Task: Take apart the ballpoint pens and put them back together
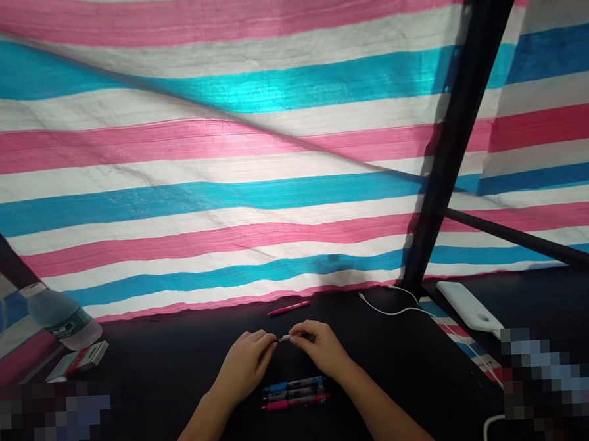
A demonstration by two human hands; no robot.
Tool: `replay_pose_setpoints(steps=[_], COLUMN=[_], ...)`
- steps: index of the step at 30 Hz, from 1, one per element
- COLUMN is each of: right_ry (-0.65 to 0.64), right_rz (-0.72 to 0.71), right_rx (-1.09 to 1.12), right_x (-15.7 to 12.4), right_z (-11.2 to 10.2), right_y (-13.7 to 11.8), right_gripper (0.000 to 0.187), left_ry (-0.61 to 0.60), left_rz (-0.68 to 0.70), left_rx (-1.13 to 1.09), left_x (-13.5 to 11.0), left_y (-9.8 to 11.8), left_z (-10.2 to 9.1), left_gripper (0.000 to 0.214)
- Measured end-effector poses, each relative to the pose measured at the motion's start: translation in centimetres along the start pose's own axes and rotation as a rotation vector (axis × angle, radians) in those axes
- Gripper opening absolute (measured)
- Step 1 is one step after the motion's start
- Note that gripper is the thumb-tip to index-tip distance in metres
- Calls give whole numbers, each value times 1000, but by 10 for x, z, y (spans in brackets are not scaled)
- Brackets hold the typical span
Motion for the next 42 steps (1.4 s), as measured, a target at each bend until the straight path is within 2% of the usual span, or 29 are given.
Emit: replay_pose_setpoints(steps=[5,8,13,16,19,22,30,35,38,42], right_ry=[25,41,10,-6,-5,19,69,105,74,52], right_rz=[87,126,88,63,31,4,19,9,-23,-50], right_rx=[190,341,556,505,405,301,87,168,259,286], right_x=[4,6,5,4,4,2,-1,-2,-2,-3], right_z=[-3,-3,3,7,9,10,6,8,11,12], right_y=[11,12,5,1,-3,-6,-10,-5,-8,-16], right_gripper=[30,37,36,35,33,27,17,22,25,24], left_ry=[35,75,182,187,210,188,107,13,-39,-29], left_rz=[-29,-62,-227,-250,-271,-317,-440,-456,-448,-422], left_rx=[-22,-175,-835,-1317,-1578,-1668,-1638,-1850,-1913,-1954], left_x=[-2,-3,4,12,15,13,10,10,10,11], left_y=[-3,-9,-20,-16,-9,-5,-8,1,5,5], left_z=[-8,-8,16,33,38,41,57,58,57,55], left_gripper=[26,25,29,38,43,43,46,43,41,35])
Point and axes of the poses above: each hand's wrist, its own x-axis towards the middle knuckle, its own z-axis out of the palm, y = z × x, the point moved 4 cm from there along x, towards the middle knuckle, and after that the axes turned 12 degrees about -y, right-handed, at the moved point
